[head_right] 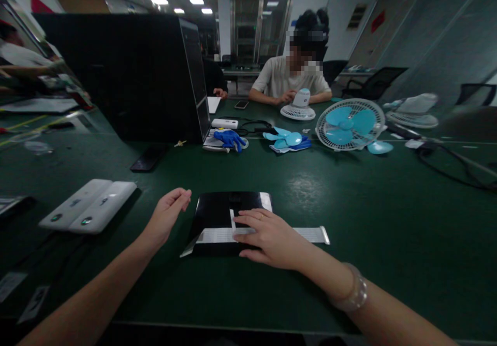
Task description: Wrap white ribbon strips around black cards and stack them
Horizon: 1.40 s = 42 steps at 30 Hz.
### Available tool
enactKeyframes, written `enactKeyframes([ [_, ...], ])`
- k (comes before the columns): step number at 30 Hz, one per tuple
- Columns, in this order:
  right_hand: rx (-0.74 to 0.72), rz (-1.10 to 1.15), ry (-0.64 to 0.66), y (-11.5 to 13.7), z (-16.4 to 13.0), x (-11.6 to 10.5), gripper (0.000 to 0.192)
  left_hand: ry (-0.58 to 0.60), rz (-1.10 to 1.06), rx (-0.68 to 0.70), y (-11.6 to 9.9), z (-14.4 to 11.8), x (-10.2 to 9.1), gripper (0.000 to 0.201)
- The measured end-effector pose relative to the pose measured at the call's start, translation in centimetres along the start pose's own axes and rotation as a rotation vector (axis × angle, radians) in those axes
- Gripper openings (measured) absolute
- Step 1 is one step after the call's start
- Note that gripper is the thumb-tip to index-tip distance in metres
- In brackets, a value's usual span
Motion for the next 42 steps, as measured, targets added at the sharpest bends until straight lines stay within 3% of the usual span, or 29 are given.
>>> enactKeyframes([
  [3,0.028,0.027,-0.003,-0.4,0.0,0.4,0.043,-0.029,-0.139,-0.077,0.4,0.1,0.0,0.03],
  [9,0.156,0.155,0.07,-2.0,-0.2,1.0,0.079,-0.058,-0.328,-0.161,0.6,0.3,0.0,0.03],
  [17,0.172,0.203,0.153,-2.6,-0.3,0.5,0.088,-0.038,-0.343,-0.195,0.7,0.2,-0.2,0.031],
  [22,0.219,0.223,0.091,-3.1,-0.4,0.6,0.099,-0.012,-0.329,-0.207,0.8,0.1,-0.1,0.03],
  [26,0.223,0.156,0.048,-4.2,-0.7,0.5,0.093,-0.002,-0.335,-0.21,0.7,0.2,0.0,0.031],
  [30,0.36,0.09,0.014,-7.6,-1.7,0.0,0.089,-0.008,-0.334,-0.233,1.2,0.3,-0.2,0.031],
  [34,0.711,0.067,0.05,-12.9,-3.9,-0.4,0.091,0.005,-0.341,-0.263,1.8,0.3,-0.3,0.029],
  [39,1.056,0.037,0.007,-19.6,-9.0,-1.2,0.09,0.021,-0.308,-0.249,1.6,0.2,-0.2,0.031],
  [42,1.253,-0.003,-0.039,-22.9,-13.1,-1.5,0.079,0.042,-0.312,-0.257,1.2,0.0,-0.2,0.031],
])
Point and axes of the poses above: each hand's wrist, its own z-axis towards the middle knuckle, its own x-axis out of the palm, y = z × x, the point moved 2 cm from there along z, towards the middle knuckle, and after that the axes turned 7 degrees about x, right-handed, at the moved point
